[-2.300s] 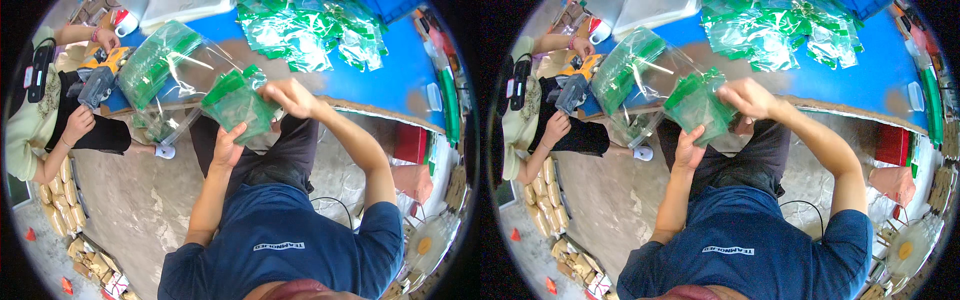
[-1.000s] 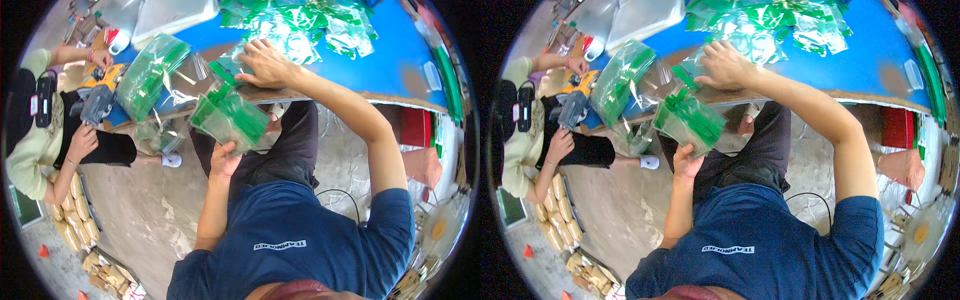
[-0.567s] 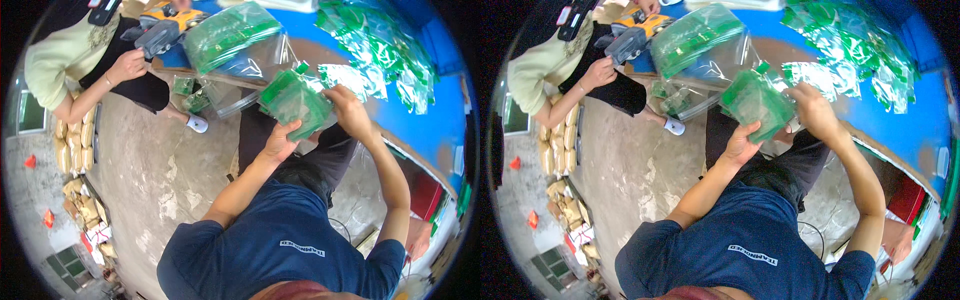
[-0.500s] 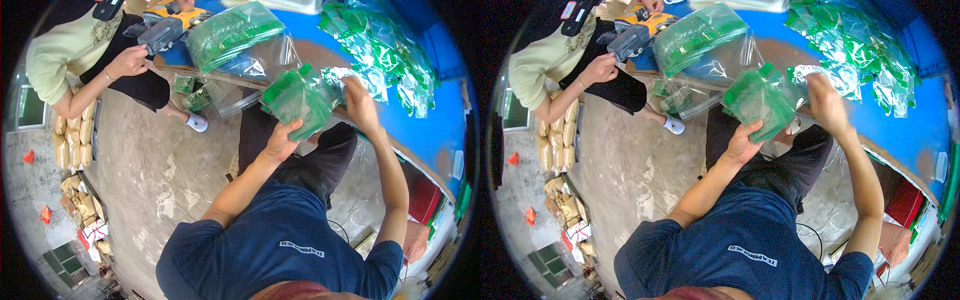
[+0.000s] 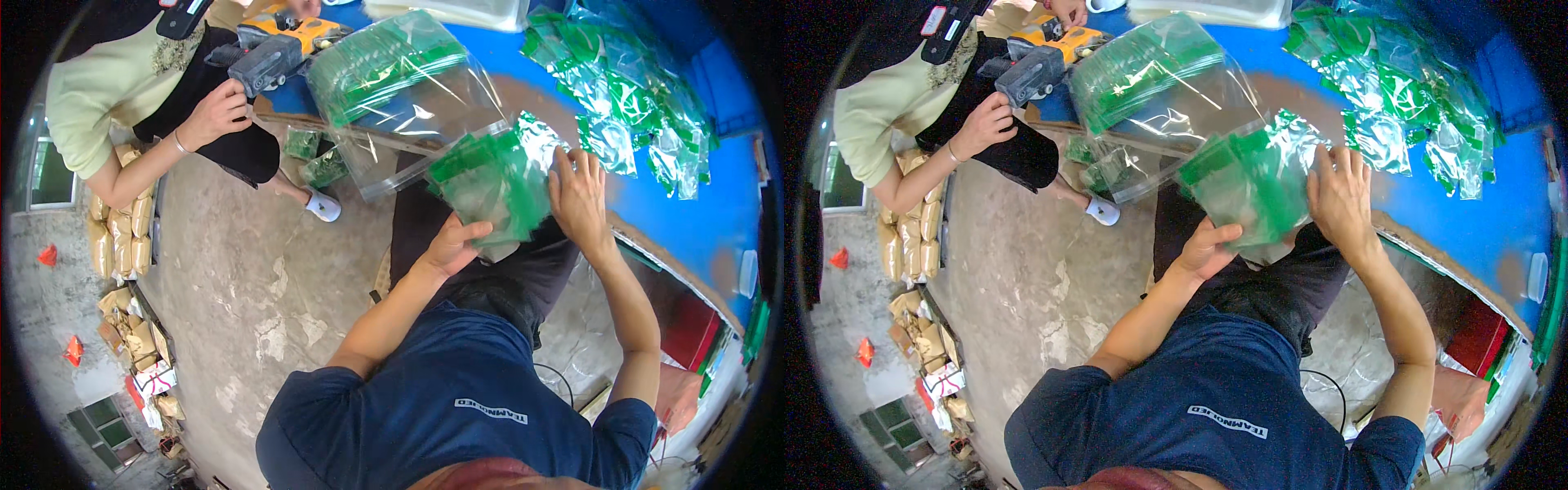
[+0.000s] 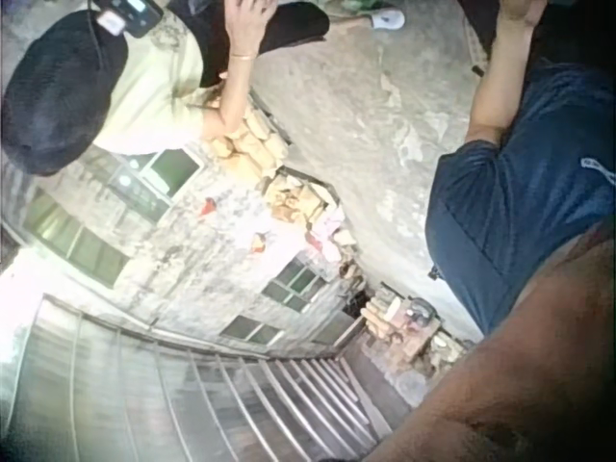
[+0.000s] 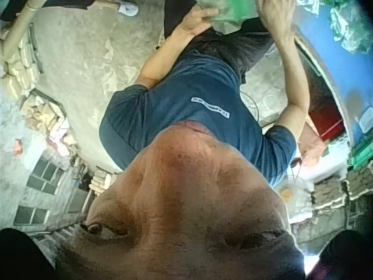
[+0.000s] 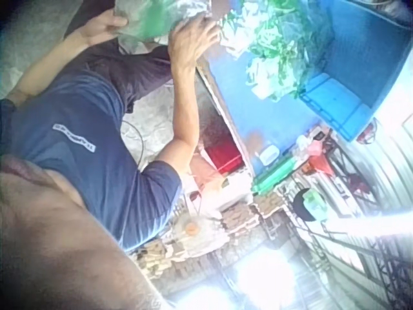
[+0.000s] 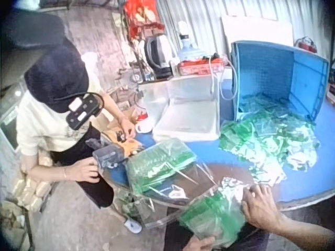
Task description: The worker sorts small green plastic packets on a blue workbench, counting and stacking them before placing the stacks into a larger transparent plastic bag.
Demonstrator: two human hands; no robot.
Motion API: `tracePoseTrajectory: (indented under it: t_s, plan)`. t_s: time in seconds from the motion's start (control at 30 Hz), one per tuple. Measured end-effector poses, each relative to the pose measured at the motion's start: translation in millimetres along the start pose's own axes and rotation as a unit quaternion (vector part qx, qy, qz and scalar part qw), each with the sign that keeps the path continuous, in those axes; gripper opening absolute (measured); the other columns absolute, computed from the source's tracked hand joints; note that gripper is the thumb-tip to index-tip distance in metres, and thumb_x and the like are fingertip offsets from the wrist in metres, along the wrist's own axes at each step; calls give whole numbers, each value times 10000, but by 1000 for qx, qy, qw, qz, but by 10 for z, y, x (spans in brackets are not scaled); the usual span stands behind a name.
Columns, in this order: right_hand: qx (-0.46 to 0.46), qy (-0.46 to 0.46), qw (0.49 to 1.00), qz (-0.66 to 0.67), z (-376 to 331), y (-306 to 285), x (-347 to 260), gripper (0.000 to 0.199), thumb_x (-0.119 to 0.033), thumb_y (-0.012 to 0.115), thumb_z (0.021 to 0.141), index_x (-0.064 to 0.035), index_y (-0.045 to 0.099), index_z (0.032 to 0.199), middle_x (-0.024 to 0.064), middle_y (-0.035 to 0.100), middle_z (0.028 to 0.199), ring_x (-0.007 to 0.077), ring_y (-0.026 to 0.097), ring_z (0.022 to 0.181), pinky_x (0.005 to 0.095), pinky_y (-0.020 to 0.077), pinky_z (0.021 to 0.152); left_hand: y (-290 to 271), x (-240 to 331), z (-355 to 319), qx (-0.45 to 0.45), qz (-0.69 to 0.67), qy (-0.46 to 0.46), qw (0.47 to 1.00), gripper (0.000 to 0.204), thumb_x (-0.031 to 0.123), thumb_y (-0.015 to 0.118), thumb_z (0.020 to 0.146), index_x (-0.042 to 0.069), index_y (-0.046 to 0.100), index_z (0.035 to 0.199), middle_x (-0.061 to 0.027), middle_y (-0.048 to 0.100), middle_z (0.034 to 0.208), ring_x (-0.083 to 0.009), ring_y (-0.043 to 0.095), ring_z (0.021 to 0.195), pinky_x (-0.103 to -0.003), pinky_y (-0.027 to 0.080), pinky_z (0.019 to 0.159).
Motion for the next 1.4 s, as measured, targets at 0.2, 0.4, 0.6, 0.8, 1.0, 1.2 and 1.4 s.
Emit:
tracePoseTrajectory:
  t_s: [0.2,0.4,0.6,0.8,1.0,1.2,1.4]
  plan:
    - [25,-24,992,119,-48,54,66,275,-10,622,843,-4,611,1118,175,556,1000,366,572,949,443,484,806,55,-117,143,47,-32,32,998,510,45,665,889,61,482,1365,-87,595,1287,-238,586,1189,-421,461,1036]
    - [-2,127,962,241,21,5,188,156,-80,668,852,23,671,970,180,653,849,355,654,759,407,526,694,96,-207,249,52,-44,12,998,525,37,660,882,48,476,1374,-94,579,1316,-253,553,1229,-442,412,1088]
    - [-67,77,934,342,87,33,227,225,-177,649,906,35,682,973,199,692,828,305,695,746,385,533,680,34,-86,197,72,21,45,996,634,102,626,891,1,356,1455,-178,487,1429,-360,464,1337,-571,329,1152]
    - [86,38,993,-68,-107,-105,1147,692,-560,620,881,-14,565,1301,216,489,1406,421,382,1359,541,284,1134,-120,-68,70,64,48,16,997,674,134,650,870,-6,347,1456,-165,495,1419,-350,465,1336,-588,334,1137]
    - [19,-50,996,74,-235,-82,488,628,-454,670,863,-28,548,1308,201,489,1320,399,370,1350,543,284,1142,-168,-96,-77,26,72,-7,997,740,151,753,782,15,413,1425,-117,544,1365,-311,509,1287,-513,379,1113]
    - [56,-60,989,119,-217,28,246,371,-196,583,943,-21,570,1270,212,516,1368,400,462,1300,480,376,1091,13,-184,96,55,25,8,998,687,96,720,808,31,423,1425,-110,537,1384,-299,495,1307,-504,351,1142]
    - [150,64,986,25,23,-41,678,355,-222,645,915,23,604,1168,220,589,1271,387,565,1153,446,475,957,157,-155,159,64,-22,13,998,613,89,633,878,29,397,1441,-152,486,1439,-350,443,1350,-547,324,1155]
Point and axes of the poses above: each hand's wrist, its own z-axis towards the middle knuckle, its own y-axis out of the palm, x = y × z, the point moved 1 cm from there along z, towards the middle knuckle
